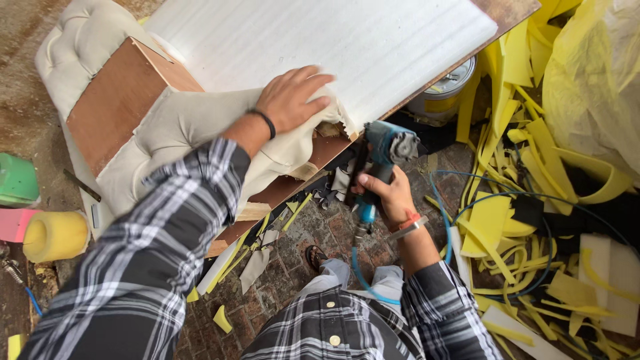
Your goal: The person upholsters a tufted fabric panel onto a wooden furniture frame. They press and align the fabric over the frame, use a pneumatic nail gun to fasten the fabric edges to the wood, trim excess fabric with scissors, and press the cushion flat while repositioning the piece on the work table.
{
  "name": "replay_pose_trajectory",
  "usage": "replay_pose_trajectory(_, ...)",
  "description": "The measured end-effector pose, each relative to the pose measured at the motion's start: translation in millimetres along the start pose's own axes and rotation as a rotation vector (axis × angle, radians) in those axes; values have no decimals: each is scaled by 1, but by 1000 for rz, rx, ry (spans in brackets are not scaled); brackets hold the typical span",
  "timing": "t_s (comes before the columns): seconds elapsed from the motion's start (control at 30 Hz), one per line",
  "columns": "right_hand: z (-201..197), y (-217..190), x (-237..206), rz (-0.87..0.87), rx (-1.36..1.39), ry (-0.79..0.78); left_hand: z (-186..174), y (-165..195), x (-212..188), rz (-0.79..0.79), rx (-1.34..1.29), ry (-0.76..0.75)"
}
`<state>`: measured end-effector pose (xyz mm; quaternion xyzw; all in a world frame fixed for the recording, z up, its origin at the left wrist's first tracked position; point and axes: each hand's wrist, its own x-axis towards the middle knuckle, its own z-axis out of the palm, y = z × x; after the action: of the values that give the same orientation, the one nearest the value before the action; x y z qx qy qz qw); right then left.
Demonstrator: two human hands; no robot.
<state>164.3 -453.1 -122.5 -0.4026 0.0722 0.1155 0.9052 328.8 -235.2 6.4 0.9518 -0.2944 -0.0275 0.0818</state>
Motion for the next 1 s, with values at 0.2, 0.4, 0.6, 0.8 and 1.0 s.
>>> replay_pose_trajectory(0.2, -5, -28, -3, -528, -1019, -152, 26, 15, -30, -135, 402, 45)
replay_pose_trajectory(0.4, 34, -57, 1, -522, -1750, -267, 25, 22, -20, -50, 550, -53)
replay_pose_trajectory(0.6, 50, -61, 4, -531, -1840, -273, 30, 22, -17, -70, 532, -18)
replay_pose_trajectory(0.8, 50, -60, 11, -440, -1907, -232, 35, 19, -13, -77, 533, -35)
replay_pose_trajectory(1.0, 56, -63, 12, -353, -1957, -243, 33, 22, -12, -90, 505, -31)
